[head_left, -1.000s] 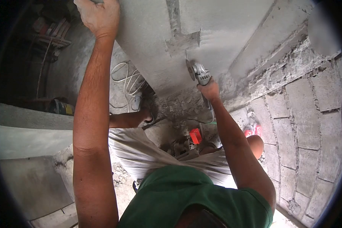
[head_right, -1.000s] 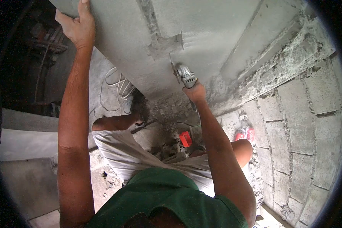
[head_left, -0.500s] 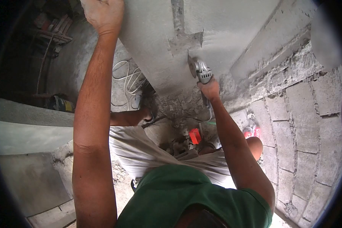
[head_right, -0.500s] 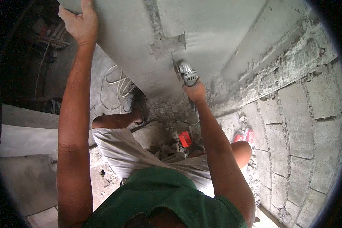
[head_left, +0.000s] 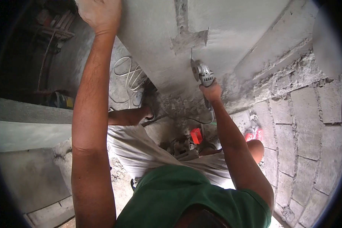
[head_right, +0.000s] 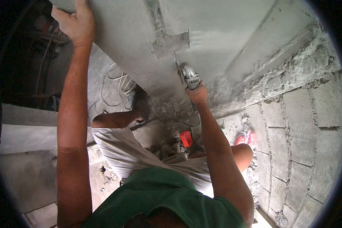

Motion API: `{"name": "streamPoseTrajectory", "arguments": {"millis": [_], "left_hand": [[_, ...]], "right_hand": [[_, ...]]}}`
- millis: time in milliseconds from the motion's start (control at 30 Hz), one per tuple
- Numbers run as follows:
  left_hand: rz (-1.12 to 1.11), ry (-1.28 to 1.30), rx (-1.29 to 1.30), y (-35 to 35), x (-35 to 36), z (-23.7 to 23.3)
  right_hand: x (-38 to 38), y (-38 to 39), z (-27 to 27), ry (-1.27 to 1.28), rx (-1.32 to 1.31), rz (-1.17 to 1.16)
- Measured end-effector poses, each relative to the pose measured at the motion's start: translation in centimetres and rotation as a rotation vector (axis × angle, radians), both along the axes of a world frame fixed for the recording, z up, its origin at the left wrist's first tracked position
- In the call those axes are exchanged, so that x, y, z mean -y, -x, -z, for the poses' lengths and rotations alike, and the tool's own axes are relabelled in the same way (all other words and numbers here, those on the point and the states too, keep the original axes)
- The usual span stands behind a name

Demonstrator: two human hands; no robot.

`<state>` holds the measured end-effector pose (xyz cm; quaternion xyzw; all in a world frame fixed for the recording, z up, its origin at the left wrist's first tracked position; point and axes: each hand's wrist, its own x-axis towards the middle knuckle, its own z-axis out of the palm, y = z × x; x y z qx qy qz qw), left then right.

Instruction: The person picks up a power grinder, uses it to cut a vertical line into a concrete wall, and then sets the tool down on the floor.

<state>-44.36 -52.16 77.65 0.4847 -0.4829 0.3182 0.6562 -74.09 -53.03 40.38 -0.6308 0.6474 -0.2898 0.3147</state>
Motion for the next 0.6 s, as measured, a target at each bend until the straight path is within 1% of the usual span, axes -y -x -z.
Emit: {"name": "streamPoseTrajectory", "arguments": {"millis": [67,300,367,500,567,600], "left_hand": [[0.037,-0.007,-0.017,0.0,0.0,0.0],[0.066,-0.017,-0.047,0.2,0.0,0.0],[-0.037,-0.054,-0.046,0.0,-0.1,0.0],[-0.012,-0.068,-0.092,0.3,-0.2,-0.2],[0.025,-0.035,-0.049,0.3,-0.3,-0.1],[0.033,-0.038,-0.052,0.3,-0.1,0.1]], "right_hand": [[0.2,0.1,0.5,0.0,-0.011,-0.009],[0.2,0.2,0.9,-0.011,-0.005,-0.023],[0.2,0.2,1.3,-0.028,-0.011,-0.007],[0.3,0.4,1.9,-0.028,-0.025,-0.024],[0.2,0.5,3.0,0.07,0.034,-0.003],[0.0,0.6,2.4,0.068,0.03,0.004]]}}
